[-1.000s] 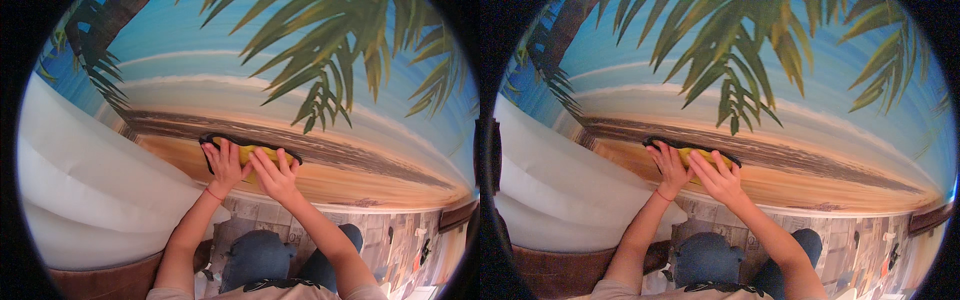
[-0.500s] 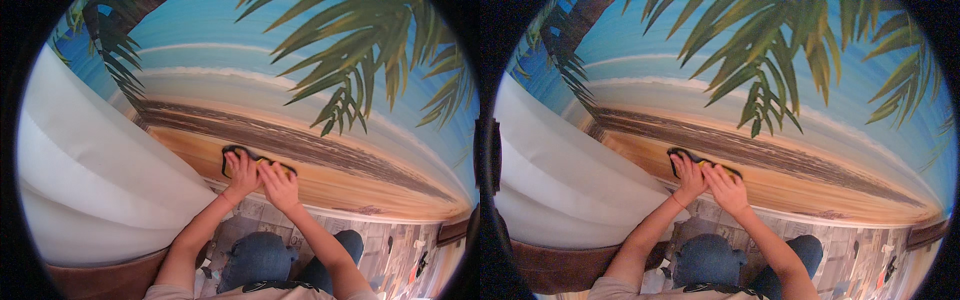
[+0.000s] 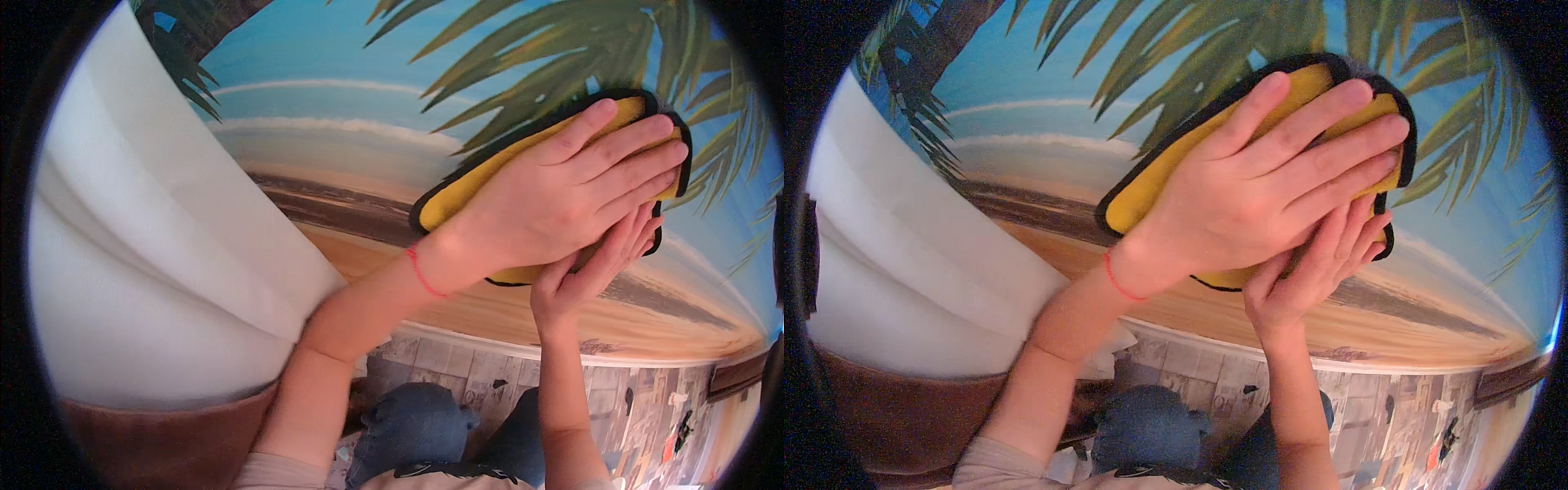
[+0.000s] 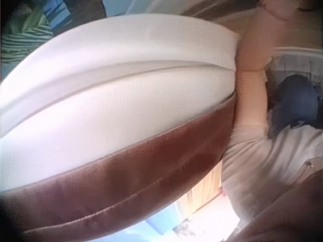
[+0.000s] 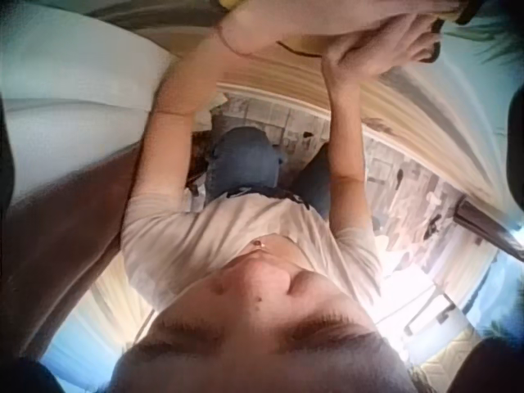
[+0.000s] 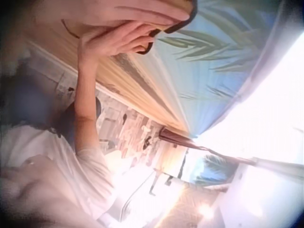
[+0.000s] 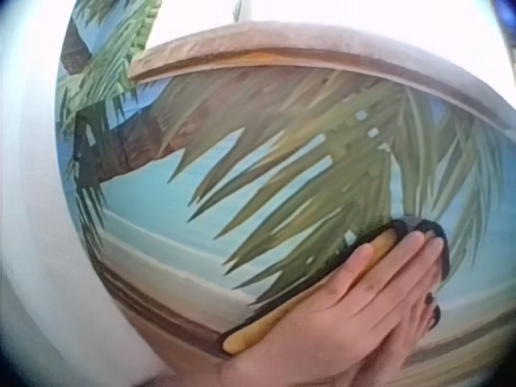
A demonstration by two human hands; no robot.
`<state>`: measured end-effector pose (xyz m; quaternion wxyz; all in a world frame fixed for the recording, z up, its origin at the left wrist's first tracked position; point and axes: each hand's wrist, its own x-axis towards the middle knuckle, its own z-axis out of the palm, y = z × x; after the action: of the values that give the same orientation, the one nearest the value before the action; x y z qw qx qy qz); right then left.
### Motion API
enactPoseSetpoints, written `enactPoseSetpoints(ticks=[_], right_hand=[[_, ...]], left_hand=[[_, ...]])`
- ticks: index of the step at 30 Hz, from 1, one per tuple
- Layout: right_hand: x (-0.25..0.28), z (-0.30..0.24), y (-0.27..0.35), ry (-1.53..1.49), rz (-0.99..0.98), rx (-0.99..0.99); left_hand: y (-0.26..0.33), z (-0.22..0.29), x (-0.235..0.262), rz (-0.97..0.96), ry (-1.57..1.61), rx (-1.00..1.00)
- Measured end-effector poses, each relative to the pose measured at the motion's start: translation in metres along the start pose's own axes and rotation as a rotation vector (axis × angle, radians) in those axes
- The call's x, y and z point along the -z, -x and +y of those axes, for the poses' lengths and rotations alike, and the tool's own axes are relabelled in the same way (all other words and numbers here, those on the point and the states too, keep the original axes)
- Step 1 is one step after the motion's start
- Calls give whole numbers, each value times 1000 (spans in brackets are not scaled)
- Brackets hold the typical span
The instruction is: The person wipes a large curved wall mural and a window sill using a yellow cloth. The person moves the cloth back and forth across the mural and then along the window sill.
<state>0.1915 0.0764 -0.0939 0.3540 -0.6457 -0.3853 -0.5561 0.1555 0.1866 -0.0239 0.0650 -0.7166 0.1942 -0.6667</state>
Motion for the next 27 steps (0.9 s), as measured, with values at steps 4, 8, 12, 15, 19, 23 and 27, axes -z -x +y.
enactPoseSetpoints(ticks=[4,8,12,15,19,23,27], right_hand=[[-4,-7,12,118,-87,19],[-23,-27,32,163,-167,73],[-47,-57,44,185,-226,204],[-63,-82,50,132,-261,276],[-76,-111,70,-1,-473,393],[-90,-121,115,-37,-686,538],[-94,-121,163,-47,-891,665]], left_hand=[[18,-21,24,-134,-71,-45],[55,-49,59,-292,-247,-62],[112,-73,90,-337,-353,-12],[174,-84,107,-268,-367,133],[262,-84,126,-251,-451,288],[347,-65,134,-405,-504,388],[425,-26,138,-557,-431,551]])
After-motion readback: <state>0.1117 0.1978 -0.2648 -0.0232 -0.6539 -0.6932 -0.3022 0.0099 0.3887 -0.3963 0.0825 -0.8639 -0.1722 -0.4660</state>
